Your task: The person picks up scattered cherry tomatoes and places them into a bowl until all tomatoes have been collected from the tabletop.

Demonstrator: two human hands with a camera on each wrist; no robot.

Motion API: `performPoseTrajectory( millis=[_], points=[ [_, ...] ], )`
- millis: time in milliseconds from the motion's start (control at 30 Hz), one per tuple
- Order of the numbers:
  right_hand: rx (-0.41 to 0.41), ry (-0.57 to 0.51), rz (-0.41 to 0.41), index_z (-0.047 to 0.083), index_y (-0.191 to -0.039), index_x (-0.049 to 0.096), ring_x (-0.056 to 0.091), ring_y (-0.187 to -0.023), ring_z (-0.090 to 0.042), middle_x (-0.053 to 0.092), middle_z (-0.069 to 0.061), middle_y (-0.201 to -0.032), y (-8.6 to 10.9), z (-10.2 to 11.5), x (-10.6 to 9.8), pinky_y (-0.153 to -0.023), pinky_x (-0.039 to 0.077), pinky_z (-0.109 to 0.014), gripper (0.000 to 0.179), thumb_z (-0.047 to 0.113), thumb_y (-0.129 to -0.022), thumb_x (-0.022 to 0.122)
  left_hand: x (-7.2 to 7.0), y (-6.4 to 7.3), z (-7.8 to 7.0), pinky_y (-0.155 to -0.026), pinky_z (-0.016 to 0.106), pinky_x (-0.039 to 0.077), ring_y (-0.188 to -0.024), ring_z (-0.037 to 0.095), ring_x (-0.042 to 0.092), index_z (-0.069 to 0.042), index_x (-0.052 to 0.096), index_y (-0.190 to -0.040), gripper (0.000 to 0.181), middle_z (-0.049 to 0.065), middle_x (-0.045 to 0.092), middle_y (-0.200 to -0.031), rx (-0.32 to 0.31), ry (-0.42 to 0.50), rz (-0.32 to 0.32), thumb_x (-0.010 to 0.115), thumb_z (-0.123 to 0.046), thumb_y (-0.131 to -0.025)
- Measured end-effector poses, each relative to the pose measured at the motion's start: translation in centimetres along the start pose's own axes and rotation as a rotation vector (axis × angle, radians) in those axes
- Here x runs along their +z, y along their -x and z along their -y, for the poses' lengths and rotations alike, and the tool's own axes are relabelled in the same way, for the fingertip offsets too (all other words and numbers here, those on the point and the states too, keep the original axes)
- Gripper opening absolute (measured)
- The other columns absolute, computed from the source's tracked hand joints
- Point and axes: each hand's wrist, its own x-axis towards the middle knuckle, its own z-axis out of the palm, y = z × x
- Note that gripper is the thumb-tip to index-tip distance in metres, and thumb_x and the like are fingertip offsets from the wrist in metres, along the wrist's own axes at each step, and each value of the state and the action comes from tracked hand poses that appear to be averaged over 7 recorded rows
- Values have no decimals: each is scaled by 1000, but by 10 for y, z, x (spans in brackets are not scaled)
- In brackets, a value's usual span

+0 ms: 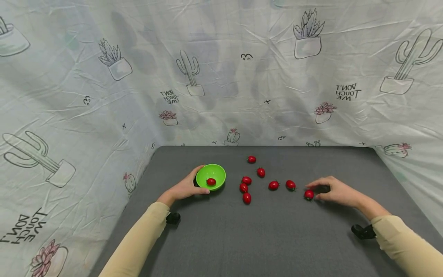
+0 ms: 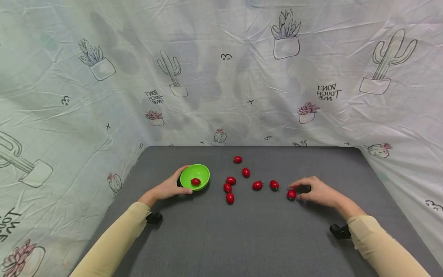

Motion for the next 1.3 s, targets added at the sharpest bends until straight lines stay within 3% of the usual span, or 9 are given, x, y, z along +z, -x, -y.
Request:
performPoseTrajectory(
  millis=[133, 367, 733, 967, 1300],
  points=[
    [-12, 6, -5, 8, -131, 70, 57, -118, -12, 67, -8, -130, -1, -1, 3, -94, 48, -36, 40, 13, -92, 78, 0, 0, 0, -115, 61, 24, -151, 33, 23, -21, 13, -165, 109, 10, 18, -167, 2, 4, 5, 84, -42, -85],
    [83, 35, -41, 19, -126, 73, 41, -125, -31, 66, -3, -129, -1, 0, 9, -95, 36, -55, 38, 22, -89, 82, -1, 1, -1, -116, 61, 23, -151, 32, 22, -23, 13, -165, 110, 10, 17, -167, 1, -8, 5, 84, -44, -85],
    [141, 25, -70, 18, -115, 73, 40, -116, -28, 62, 0, -114, -2, -2, 14, -88, 36, -46, 33, 28, -86, 85, -1, 1, -4, -115, 61, 24, -151, 33, 22, -22, 13, -165, 109, 10, 16, -168, -4, -23, 7, 84, -43, -85],
    [138, 15, -71, 17, -123, 72, 39, -119, -28, 61, -3, -118, 1, -2, 16, -89, 38, -47, 40, 29, -87, 84, -1, 1, -3, -115, 61, 24, -151, 32, 23, -24, 14, -165, 108, 10, 18, -167, 1, -30, 8, 84, -43, -85],
    [122, -5, -81, 19, -122, 74, 37, -122, -28, 61, -6, -125, 3, -1, 19, -92, 37, -49, 35, 26, -89, 82, -1, 0, -1, -117, 59, 24, -151, 31, 23, -25, 13, -165, 109, 9, 17, -168, 1, -43, 10, 84, -46, -84]
  ],
)
